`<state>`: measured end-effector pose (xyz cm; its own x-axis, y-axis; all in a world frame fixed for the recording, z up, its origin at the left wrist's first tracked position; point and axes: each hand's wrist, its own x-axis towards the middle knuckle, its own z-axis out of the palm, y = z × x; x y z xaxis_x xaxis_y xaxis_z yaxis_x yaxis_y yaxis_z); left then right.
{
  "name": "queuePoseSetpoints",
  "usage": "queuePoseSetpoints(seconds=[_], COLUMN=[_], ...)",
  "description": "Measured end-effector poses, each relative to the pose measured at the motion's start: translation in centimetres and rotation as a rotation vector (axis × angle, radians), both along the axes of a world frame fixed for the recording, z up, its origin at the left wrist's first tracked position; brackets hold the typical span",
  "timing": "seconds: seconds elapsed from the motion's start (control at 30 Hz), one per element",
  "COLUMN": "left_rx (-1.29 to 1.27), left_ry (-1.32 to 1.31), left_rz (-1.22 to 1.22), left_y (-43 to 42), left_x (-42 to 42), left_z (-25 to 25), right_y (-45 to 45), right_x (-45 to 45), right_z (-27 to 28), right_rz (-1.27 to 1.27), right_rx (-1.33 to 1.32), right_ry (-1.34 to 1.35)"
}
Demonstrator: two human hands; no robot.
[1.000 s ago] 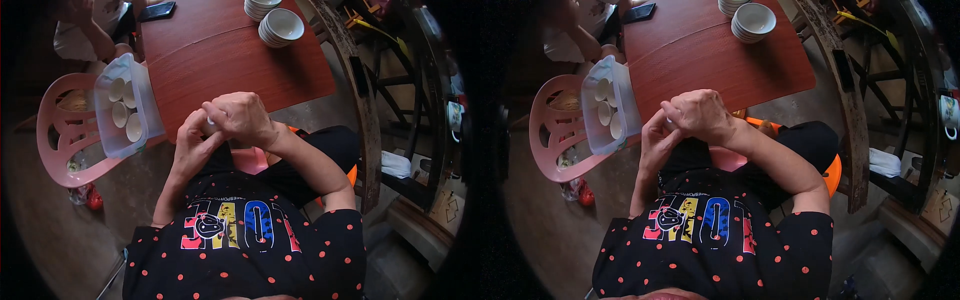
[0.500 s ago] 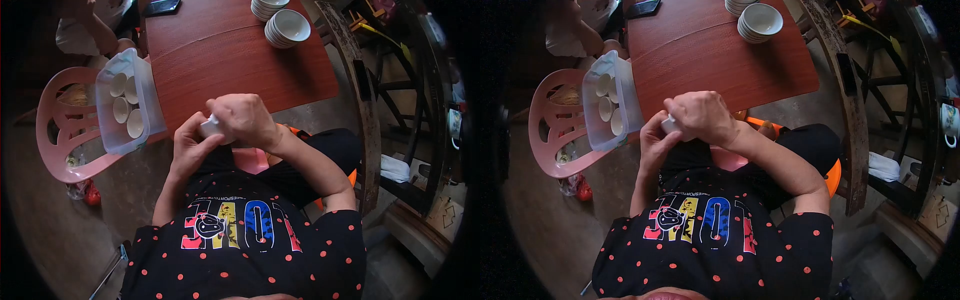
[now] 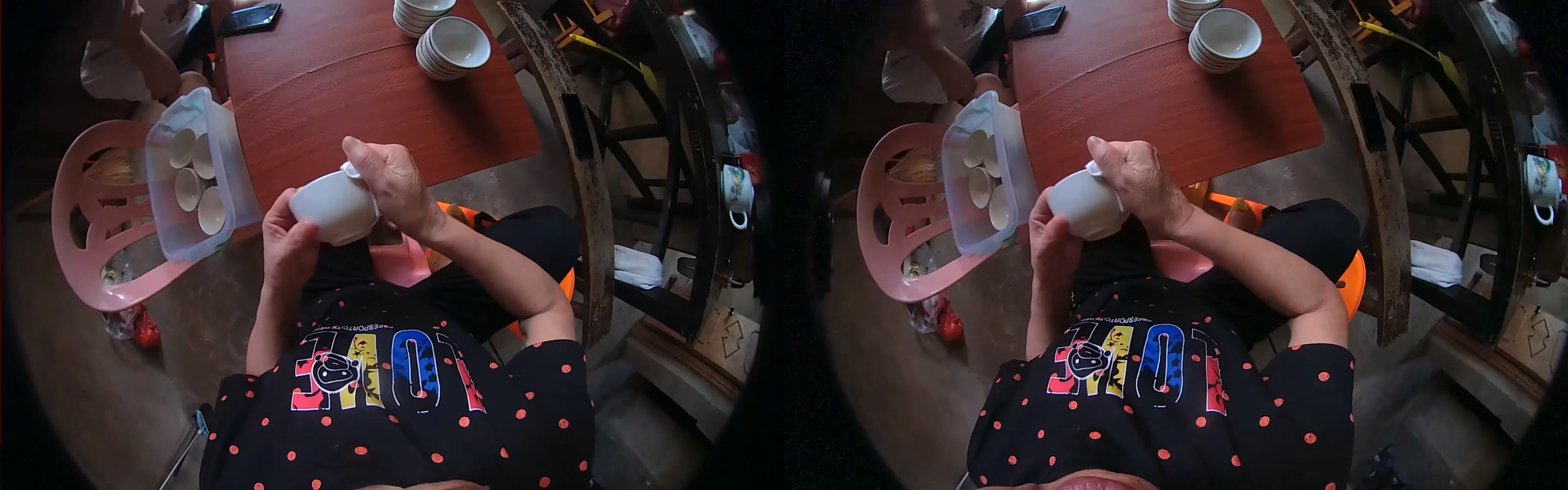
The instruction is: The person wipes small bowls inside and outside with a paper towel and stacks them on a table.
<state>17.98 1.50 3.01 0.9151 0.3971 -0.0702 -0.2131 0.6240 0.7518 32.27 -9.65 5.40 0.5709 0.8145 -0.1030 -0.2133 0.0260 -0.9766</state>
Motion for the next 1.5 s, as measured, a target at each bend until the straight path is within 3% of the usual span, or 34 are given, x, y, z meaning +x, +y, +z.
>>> queuePoseSetpoints(seconds=[0.03, 0.07, 0.13, 0.23, 0.27, 0.33, 0.37, 0.47, 0.5, 0.53, 0.57, 0.6, 0.67, 0.7, 0.73, 0.77, 0.83, 0.87, 0.93, 1.03, 1.1, 1.17, 1.2, 1.23, 1.27, 1.37, 1.43, 1.5], left_rx=[0.202, 0.345, 0.737, 0.608, 0.444, 0.095, -0.024, -0.178, -0.177, -0.135, -0.095, 0.123, 0.461, 0.460, 0.557, 0.655, 0.286, 0.064, -0.076, -0.050, 0.329, 0.268, 0.428, 0.590, 0.589, 0.763, 0.824, 0.730], left_ry=[0.008, 0.162, 0.327, 0.324, 0.252, -0.001, -0.004, -0.015, -0.014, -0.003, 0.008, 0.094, 0.283, 0.281, 0.301, 0.319, 0.119, -0.040, -0.064, -0.036, 0.094, 0.103, 0.194, 0.284, 0.282, 0.280, 0.255, 0.334], left_rz=[-0.061, -0.094, -0.044, -0.082, -0.082, 0.017, 0.075, 0.121, 0.123, 0.080, 0.035, -0.031, -0.130, -0.134, -0.118, -0.105, -0.061, 0.011, 0.045, -0.020, -0.020, -0.055, -0.093, -0.130, -0.136, -0.278, -0.338, -0.401], left_y=[0.5, 0.3, -0.9, 0.3, 0.7, 0.5, 0.1, -0.4, -0.3, -0.3, -0.3, 0.1, -0.1, -0.1, 0.1, 0.3, 0.6, 0.5, 0.5, 1.1, 1.3, 1.0, 1.2, 1.3, 1.2, 0.4, -0.7, -0.8], left_x=[0.0, -0.3, 0.2, -0.3, -0.5, -0.1, -0.1, -0.2, -0.3, -0.4, -0.5, -0.7, -0.5, -0.4, -0.3, -0.2, -0.1, 0.3, 0.1, 0.1, 0.3, 0.3, 0.0, -0.1, -0.1, -0.2, 0.1, -0.1], left_z=[0.0, 0.6, 1.3, 1.2, 1.3, 1.5, 2.1, 1.4, 1.1, 0.8, 0.6, 0.7, 1.2, 1.1, 0.9, 0.8, 0.9, 1.0, 1.5, 1.3, 2.2, 2.8, 2.5, 2.3, 2.4, 2.5, 3.0, 3.2], right_y=[0.1, 0.4, 0.9, 0.8, 0.9, 0.6, 0.6, 0.9, 0.9, 0.6, 0.2, -0.1, 0.1, 0.4, 0.3, 0.2, -0.1, -0.1, 0.4, 0.3, 0.0, -0.1, -0.3, -0.3, -0.2, -0.2, 0.0, 0.1], right_x=[0.2, 0.0, -0.7, -0.4, -0.3, -0.3, -0.5, -1.6, -1.6, -1.3, -0.8, -0.6, -0.6, -0.5, -0.5, -0.5, -0.2, -0.4, -1.1, -0.8, -0.2, 0.5, 0.8, 1.0, 1.1, 0.6, 0.0, 0.1], right_z=[0.7, 1.1, -0.7, 0.1, 0.4, -0.1, -0.2, -1.0, -1.4, -1.4, -1.3, -0.9, 0.3, -0.3, -0.5, -0.6, -1.5, -1.7, -1.4, -0.5, -0.5, -0.8, -0.8, -0.9, -0.8, -0.2, -0.1, -1.0], right_rz=[0.040, 0.042, 0.113, 0.123, 0.093, 0.125, 0.138, -0.002, 0.005, 0.003, 0.023, 0.044, 0.099, 0.150, 0.143, 0.115, 0.067, 0.062, 0.018, -0.064, -0.061, -0.024, -0.030, -0.028, -0.025, -0.059, 0.024, 0.076], right_rx=[-0.103, -0.011, 0.043, 0.080, 0.045, 0.121, 0.272, 0.326, 0.316, 0.316, 0.161, 0.004, -0.004, 0.017, 0.012, -0.016, 0.033, 0.029, 0.307, 0.234, 0.197, 0.077, 0.072, -0.004, -0.079, 0.135, 0.126, 0.125], right_ry=[-0.329, -0.801, -1.344, -0.892, -0.655, 0.074, 0.212, 0.402, 0.226, 0.230, 0.072, -0.085, -0.863, -1.126, -1.128, -0.841, -0.267, -0.269, 0.361, 0.363, 0.358, 0.096, 0.097, -0.088, -0.272, -1.394, -1.363, -1.373])
